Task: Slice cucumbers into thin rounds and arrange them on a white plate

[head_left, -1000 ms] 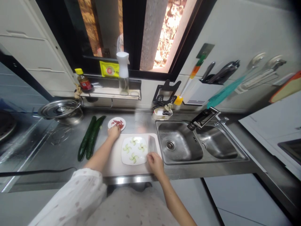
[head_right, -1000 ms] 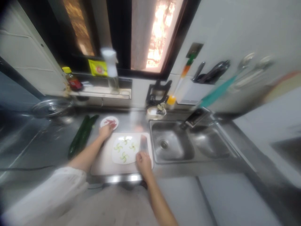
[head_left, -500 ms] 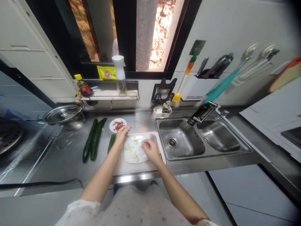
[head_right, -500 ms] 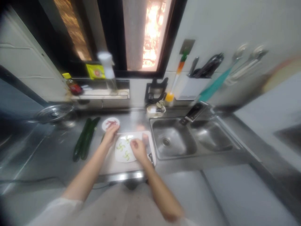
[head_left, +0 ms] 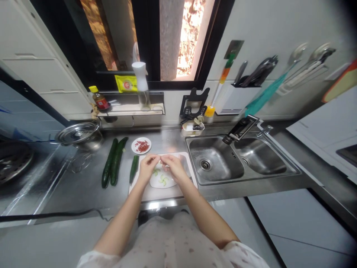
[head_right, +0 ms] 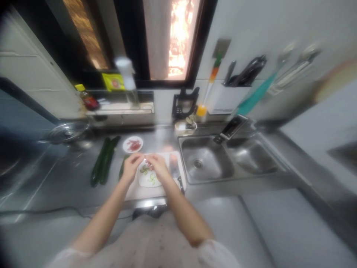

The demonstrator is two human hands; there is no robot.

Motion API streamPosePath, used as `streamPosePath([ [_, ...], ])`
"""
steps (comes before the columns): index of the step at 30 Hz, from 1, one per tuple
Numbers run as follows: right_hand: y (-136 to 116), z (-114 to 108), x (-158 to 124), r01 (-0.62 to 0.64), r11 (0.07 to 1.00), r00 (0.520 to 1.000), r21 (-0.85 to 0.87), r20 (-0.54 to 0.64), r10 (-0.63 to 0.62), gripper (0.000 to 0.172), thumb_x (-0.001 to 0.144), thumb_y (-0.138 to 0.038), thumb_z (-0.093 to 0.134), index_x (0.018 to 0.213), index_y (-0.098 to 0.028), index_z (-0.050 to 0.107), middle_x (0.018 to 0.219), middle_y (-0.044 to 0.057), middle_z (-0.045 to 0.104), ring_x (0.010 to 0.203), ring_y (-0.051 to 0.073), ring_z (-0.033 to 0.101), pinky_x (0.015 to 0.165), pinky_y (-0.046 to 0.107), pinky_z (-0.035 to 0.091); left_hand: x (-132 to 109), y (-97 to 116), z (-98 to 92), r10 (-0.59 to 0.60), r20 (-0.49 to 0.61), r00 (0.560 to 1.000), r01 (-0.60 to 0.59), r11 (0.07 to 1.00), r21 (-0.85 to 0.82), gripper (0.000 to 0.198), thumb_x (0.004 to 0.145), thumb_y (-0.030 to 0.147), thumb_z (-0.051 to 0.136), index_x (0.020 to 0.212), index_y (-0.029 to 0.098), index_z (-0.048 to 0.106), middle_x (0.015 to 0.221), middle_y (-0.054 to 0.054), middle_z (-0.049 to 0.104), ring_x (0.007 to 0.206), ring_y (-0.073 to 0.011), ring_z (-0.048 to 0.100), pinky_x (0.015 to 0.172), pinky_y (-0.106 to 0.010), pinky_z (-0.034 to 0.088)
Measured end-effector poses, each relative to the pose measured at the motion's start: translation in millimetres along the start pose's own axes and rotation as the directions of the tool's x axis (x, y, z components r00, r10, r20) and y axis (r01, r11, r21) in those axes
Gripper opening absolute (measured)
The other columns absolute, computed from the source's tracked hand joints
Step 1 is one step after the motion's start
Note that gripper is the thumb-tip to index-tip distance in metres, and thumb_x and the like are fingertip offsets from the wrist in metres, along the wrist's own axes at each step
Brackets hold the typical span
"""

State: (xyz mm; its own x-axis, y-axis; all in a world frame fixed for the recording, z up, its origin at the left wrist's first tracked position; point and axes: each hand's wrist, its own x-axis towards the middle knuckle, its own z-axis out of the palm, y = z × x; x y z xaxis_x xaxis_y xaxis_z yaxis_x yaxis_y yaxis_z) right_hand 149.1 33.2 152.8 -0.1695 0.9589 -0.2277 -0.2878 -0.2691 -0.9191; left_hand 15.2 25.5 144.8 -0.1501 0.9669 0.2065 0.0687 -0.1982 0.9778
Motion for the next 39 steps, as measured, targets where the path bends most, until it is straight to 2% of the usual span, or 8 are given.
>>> streamPosePath([
  [4,2.4,-3.0,-1.8,0.037,0.998,0.999,-0.054,-0.012,-0.038,0.023,0.063,-0.038,0.071,0.07,-0.017,0.064,0.067,0.0,0.06,0.058,0.01,0.049,0.045,0.019,0.034,-6.3,-0.5,-3.2,0.078,0.011,0.997,-0.079,0.995,0.067,0.019,0.077,0.035,0.066,0.073,0.017,0.07,0.077,-0.003,0.067,0.077,-0.0159,0.06,0.075,-0.027,0.046],
  [10,2.1,-10.5,-7.5,0.08,0.981,0.996,-0.178,-0.03,-0.087,0.021,0.064,-0.037,0.069,0.071,-0.018,0.063,0.066,-0.001,0.06,0.055,0.009,0.048,0.048,0.02,0.034,-12.9,0.1,-3.3,0.065,0.012,0.998,-0.066,0.993,0.097,0.021,0.079,0.036,0.064,0.087,0.017,0.071,0.085,-0.005,0.07,0.08,-0.0167,0.061,0.073,-0.027,0.048],
  [14,2.5,-13.9,-11.9,0.143,0.955,0.989,-0.261,-0.006,-0.15,0.018,0.065,-0.035,0.068,0.07,-0.018,0.063,0.066,-0.001,0.061,0.062,0.011,0.052,0.055,0.022,0.039,-14.6,0.0,-4.9,0.08,0.067,0.995,-0.089,0.986,0.141,0.019,0.079,0.036,0.064,0.078,0.017,0.068,0.079,-0.004,0.067,0.077,-0.0156,0.06,0.07,-0.026,0.047],
  [22,10.0,-17.6,-11.6,0.238,0.906,0.971,-0.351,0.05,-0.236,0.015,0.07,-0.033,0.066,0.071,-0.019,0.065,0.076,0.001,0.067,0.076,0.015,0.059,0.075,0.028,0.045,-20.3,-6.5,-7.7,-0.013,0.072,0.997,0.002,0.989,0.149,0.019,0.078,0.035,0.064,0.078,0.017,0.067,0.077,-0.003,0.066,0.076,-0.015,0.059,0.068,-0.024,0.046],
  [26,18.0,-23.5,-8.3,0.254,0.888,0.966,-0.383,0.064,-0.249,0.014,0.072,-0.033,0.065,0.073,-0.018,0.066,0.08,0.002,0.068,0.08,0.016,0.061,0.08,0.03,0.046,-21.7,-12.3,-8.3,-0.083,-0.002,0.997,0.083,0.988,0.128,0.021,0.077,0.037,0.064,0.08,0.017,0.068,0.078,-0.002,0.067,0.074,-0.015,0.059,0.067,-0.023,0.046],
  [31,45.6,-42.4,-4.7,0.184,0.838,0.983,-0.514,0.076,-0.169,0.012,0.074,-0.029,0.064,0.073,-0.017,0.066,0.076,0.002,0.068,0.074,0.015,0.061,0.074,0.027,0.046,-30.7,-34.5,-13.1,-0.162,0.018,0.987,0.152,0.956,0.252,0.022,0.077,0.036,0.064,0.087,0.017,0.069,0.077,-0.002,0.068,0.073,-0.0152,0.061,0.067,-0.024,0.046],
  [35,73.3,-55.8,-4.5,0.059,0.715,0.998,-0.696,0.038,-0.045,0.008,0.074,-0.024,0.065,0.073,-0.017,0.067,0.072,0.001,0.068,0.072,0.015,0.06,0.069,0.024,0.045,-42.4,-59.1,-16.5,-0.24,0.117,0.964,0.16,0.869,0.468,0.02,0.078,0.034,0.062,0.089,0.019,0.069,0.077,-0.002,0.07,0.068,-0.0148,0.061,0.066,-0.024,0.044],
  [39,90.0,-59.8,-4.1,0.022,0.586,0.999,-0.81,0.036,0.012,0.007,0.077,-0.018,0.062,0.076,-0.015,0.068,0.076,0.002,0.069,0.072,0.013,0.059,0.066,0.021,0.041,-48.7,-76.3,-14.6,-0.329,0.196,0.924,0.149,0.78,0.608,0.018,0.08,0.029,0.06,0.092,0.018,0.069,0.082,-0.002,0.071,0.071,-0.015,0.061,0.068,-0.024,0.043],
])
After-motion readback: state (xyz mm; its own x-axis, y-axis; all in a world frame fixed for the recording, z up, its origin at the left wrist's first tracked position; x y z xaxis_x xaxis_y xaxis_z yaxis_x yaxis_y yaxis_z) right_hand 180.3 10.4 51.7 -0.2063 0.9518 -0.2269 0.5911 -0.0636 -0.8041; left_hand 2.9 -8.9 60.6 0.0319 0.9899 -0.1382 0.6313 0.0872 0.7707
